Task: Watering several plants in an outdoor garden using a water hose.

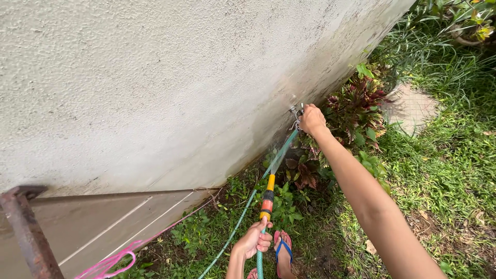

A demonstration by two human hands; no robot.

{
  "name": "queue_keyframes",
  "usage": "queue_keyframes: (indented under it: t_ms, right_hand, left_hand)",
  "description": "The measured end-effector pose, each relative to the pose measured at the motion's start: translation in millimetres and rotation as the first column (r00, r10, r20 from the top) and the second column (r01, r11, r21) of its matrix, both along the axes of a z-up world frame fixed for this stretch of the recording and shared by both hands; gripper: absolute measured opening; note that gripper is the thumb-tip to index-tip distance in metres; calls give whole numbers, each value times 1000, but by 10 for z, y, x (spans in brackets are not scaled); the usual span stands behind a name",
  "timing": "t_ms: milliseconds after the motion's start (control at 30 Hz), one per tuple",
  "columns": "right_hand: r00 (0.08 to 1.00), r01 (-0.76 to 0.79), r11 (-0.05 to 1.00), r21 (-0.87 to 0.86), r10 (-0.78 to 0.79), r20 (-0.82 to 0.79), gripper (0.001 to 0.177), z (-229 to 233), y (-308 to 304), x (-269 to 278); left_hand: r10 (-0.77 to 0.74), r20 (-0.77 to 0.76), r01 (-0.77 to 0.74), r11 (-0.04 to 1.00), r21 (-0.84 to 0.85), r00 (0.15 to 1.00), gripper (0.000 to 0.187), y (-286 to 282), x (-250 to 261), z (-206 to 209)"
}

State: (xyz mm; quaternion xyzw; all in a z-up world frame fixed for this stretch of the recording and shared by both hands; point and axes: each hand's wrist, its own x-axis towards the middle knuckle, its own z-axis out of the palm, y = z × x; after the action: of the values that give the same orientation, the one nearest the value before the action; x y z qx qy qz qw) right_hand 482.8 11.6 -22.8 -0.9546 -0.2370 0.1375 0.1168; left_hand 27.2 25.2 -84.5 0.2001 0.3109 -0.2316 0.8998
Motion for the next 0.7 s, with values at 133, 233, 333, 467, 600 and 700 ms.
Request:
queue_keyframes:
  t_ms: [133, 233, 333, 467, 600, 700]
  right_hand:
    - [991, 68, 995, -70, -75, -108, 51, -148, -170, -169]
    - [999, 20, 968, 250, -31, 40, 79, -693, -674, -650]
    - [957, 143, 819, 555, 29, -290, 72, -553, -1463, -1891]
    - [452, 533, 771, 349, 90, -887, 77, -184, -2185, -3684]
    - [310, 746, 506, 432, 311, -899, 51, -564, -2596, -4626]
    - [461, 795, 367, 483, 150, -874, 34, -74, -2497, -4746]
  left_hand:
    - [-13, 11, 13, 1000, 14, 1000, 37, -44, 37, 59]
    - [-9, 13, 9, 1000, 15, 1000, 34, -91, 121, 82]
    - [-45, 31, 45, 999, 27, 998, 34, -162, 275, 92]
    - [-109, 131, 106, 994, 30, 985, 34, -283, 661, 225]
    - [-167, 175, 156, 985, 73, 970, 33, -621, 1153, 408]
    - [-281, 203, 275, 960, 56, 938, 35, -1078, 1442, 336]
